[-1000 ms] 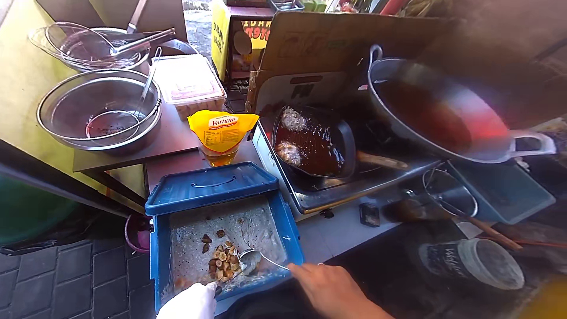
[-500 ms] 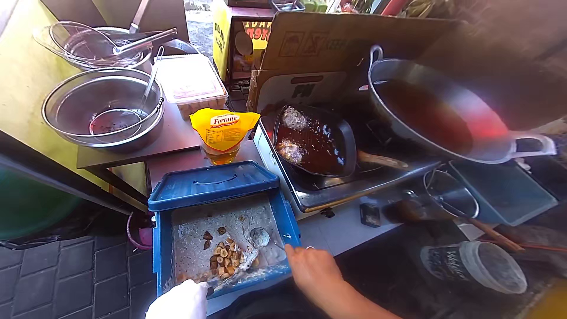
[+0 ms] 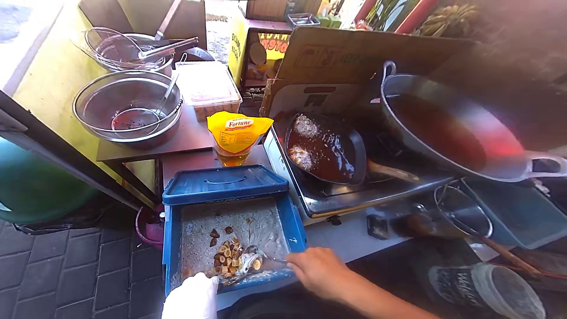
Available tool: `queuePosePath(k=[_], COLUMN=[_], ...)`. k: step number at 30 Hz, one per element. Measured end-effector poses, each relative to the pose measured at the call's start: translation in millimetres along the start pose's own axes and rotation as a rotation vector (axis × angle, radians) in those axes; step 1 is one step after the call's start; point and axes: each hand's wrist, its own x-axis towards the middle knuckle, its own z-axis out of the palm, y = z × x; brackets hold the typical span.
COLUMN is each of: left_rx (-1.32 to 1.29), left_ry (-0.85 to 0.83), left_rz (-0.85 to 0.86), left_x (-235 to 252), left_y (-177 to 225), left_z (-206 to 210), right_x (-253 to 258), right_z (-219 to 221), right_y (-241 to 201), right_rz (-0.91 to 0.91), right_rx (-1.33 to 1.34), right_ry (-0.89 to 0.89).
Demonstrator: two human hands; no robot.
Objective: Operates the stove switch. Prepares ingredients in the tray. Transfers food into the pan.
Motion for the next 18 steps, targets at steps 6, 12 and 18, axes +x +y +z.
queuePosePath(k=[6,12,18], left_rx=[-0.063,-0.122,-0.149], left_ry=[0.209,0.196,0.264], left_rz=[0.062,0.044,0.002], left_x=[-38.8,-27.1,17.6], left_y=[-27.8,-24.2,-4.0], left_z=[-7.3,-17.0,13.2], right_x=[-20.6,-3.9,-5.9], right_z=[30.8,55.5,73.9], right_y=[20.1,14.7,-1.6], right_rz=[-0.081,-0.011,-0.026], right_rx=[-0.092,-0.209,-0.152], right_ry=[0.835,0.797,0.73])
